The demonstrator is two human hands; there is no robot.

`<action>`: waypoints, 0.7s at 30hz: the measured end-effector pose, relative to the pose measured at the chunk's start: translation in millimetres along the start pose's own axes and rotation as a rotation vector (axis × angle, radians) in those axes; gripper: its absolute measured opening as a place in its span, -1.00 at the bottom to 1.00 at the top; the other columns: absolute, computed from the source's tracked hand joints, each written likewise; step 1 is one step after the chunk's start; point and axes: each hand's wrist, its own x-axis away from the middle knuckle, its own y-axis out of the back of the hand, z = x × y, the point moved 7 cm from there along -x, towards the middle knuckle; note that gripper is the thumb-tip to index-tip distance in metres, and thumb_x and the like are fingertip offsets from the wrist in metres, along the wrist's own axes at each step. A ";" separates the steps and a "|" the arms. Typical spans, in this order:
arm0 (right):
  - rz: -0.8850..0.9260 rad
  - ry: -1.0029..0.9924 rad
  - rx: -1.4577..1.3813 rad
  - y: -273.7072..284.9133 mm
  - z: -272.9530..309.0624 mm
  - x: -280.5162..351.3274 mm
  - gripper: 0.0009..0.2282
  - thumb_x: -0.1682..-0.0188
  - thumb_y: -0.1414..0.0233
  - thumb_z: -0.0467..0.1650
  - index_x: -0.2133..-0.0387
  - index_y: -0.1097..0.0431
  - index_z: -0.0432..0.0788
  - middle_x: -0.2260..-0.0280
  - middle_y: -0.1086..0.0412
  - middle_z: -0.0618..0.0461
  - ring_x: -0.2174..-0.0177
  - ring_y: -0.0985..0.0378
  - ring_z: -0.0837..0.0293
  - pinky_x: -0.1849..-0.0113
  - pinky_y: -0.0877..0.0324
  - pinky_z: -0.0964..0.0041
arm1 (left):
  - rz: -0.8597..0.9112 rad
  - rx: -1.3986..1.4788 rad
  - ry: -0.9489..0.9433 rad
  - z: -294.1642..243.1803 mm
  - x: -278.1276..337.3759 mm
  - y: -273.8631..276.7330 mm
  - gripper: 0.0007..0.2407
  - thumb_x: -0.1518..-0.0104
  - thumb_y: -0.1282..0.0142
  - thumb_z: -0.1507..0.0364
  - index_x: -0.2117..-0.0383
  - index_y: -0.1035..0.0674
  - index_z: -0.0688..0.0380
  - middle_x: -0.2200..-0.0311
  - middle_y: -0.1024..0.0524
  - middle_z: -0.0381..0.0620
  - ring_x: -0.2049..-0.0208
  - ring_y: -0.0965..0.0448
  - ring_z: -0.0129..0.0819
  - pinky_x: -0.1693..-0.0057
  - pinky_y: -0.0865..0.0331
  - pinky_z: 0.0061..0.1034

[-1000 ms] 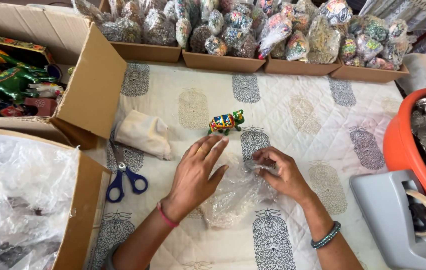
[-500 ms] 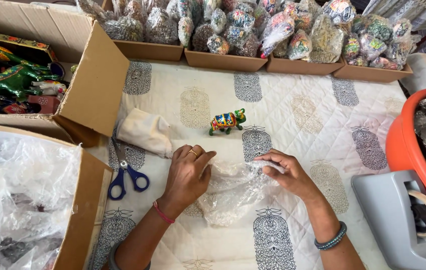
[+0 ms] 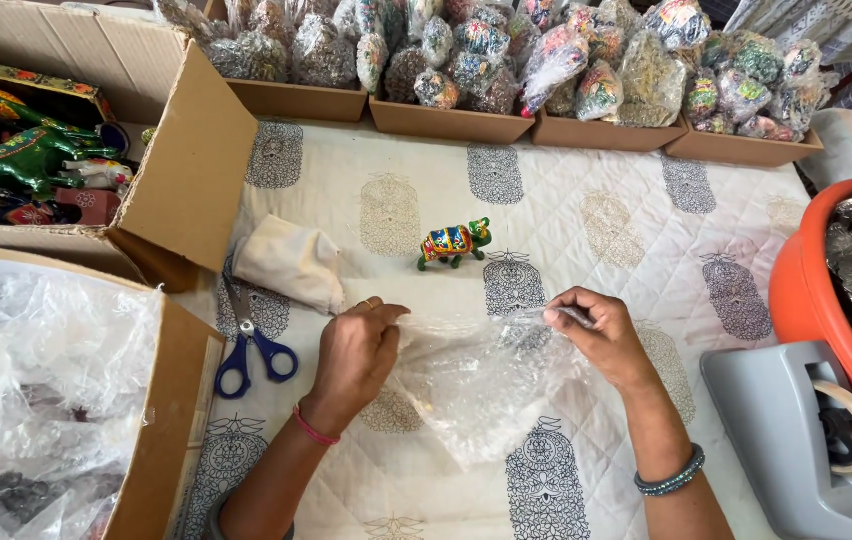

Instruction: The person is cleaning and wrapping small decorative animal figurines in bubble wrap for packaging.

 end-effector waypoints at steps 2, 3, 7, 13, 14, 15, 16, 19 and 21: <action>0.008 -0.012 0.003 4.5 -12.4 -2.3 -0.93 0.03 -0.19 -0.44 0.34 -0.53 -0.22 0.48 -0.43 0.19 0.51 -0.33 0.44 0.48 -0.26 0.56 | -0.019 0.050 0.060 13.0 0.3 -0.9 -0.79 -0.05 0.01 0.61 0.29 -0.70 0.31 0.52 -0.59 0.04 0.59 -0.52 -0.29 0.39 -0.43 -0.37; 0.012 -0.028 0.006 6.7 -19.5 -3.1 -0.92 0.03 -0.19 -0.44 0.34 -0.54 -0.22 0.49 -0.43 0.18 0.52 -0.33 0.43 0.50 -0.26 0.56 | -0.034 0.102 0.120 21.7 0.5 -1.4 -0.78 -0.06 0.03 0.60 0.31 -0.71 0.32 0.56 -0.61 0.06 0.67 -0.49 -0.31 0.49 -0.40 -0.37; -0.073 -0.105 0.018 42.8 -53.6 -11.2 -0.91 0.05 -0.19 -0.45 0.33 -0.53 -0.22 0.50 -0.43 0.15 0.56 -0.31 0.40 0.55 -0.24 0.54 | -0.050 0.097 0.246 74.2 3.2 -2.8 -0.76 -0.08 0.07 0.55 0.33 -0.72 0.27 0.68 -0.59 0.02 0.81 -0.38 -0.35 0.63 -0.29 -0.33; -0.258 -0.214 0.043 77.8 -66.0 -11.0 -0.92 0.05 -0.19 -0.49 0.33 -0.52 -0.26 0.46 -0.45 0.16 0.50 -0.34 0.42 0.48 -0.28 0.54 | -0.102 0.095 0.457 72.4 -1.1 31.7 -0.75 0.00 0.05 0.49 0.39 -0.73 0.27 0.72 -0.57 0.07 0.79 -0.41 -0.27 0.55 -0.27 -0.30; -0.255 -0.195 0.071 81.7 -68.9 -10.3 -0.93 0.04 -0.19 -0.49 0.33 -0.52 -0.27 0.45 -0.44 0.16 0.48 -0.33 0.41 0.46 -0.28 0.54 | -0.099 0.061 0.452 70.2 -1.2 32.2 -0.75 0.01 0.06 0.49 0.41 -0.73 0.28 0.72 -0.56 0.12 0.78 -0.42 -0.21 0.52 -0.28 -0.28; -0.251 -0.175 0.099 85.6 -71.9 -9.7 -0.93 0.04 -0.20 -0.49 0.34 -0.53 -0.28 0.45 -0.43 0.16 0.46 -0.33 0.41 0.43 -0.28 0.54 | -0.097 0.026 0.448 68.0 -1.4 32.7 -0.75 0.02 0.06 0.50 0.43 -0.72 0.30 0.72 -0.54 0.17 0.77 -0.43 -0.15 0.50 -0.29 -0.26; -0.256 -0.180 0.100 88.4 -71.0 -9.1 -0.93 0.04 -0.20 -0.49 0.34 -0.53 -0.28 0.45 -0.43 0.16 0.46 -0.33 0.41 0.43 -0.28 0.54 | -0.091 0.029 0.447 70.4 -0.8 29.9 -0.75 0.02 0.06 0.50 0.43 -0.72 0.30 0.72 -0.54 0.17 0.77 -0.43 -0.15 0.50 -0.29 -0.26; -0.327 -0.209 0.266 96.8 -62.0 -7.1 -0.93 0.06 -0.23 -0.47 0.36 -0.54 -0.26 0.45 -0.45 0.12 0.44 -0.36 0.37 0.40 -0.31 0.48 | -0.067 -0.101 0.443 78.9 2.2 24.1 -0.76 0.00 0.06 0.49 0.49 -0.71 0.32 0.68 -0.51 0.26 0.72 -0.46 -0.01 0.43 -0.34 -0.19; -0.410 -0.333 0.462 103.2 -53.2 -2.4 -0.92 0.06 -0.24 -0.44 0.37 -0.56 -0.23 0.45 -0.50 0.06 0.44 -0.40 0.30 0.40 -0.33 0.40 | -0.054 -0.228 0.393 83.1 3.6 18.3 -0.77 -0.04 0.04 0.47 0.55 -0.69 0.32 0.61 -0.53 0.28 0.62 -0.50 0.07 0.33 -0.39 -0.12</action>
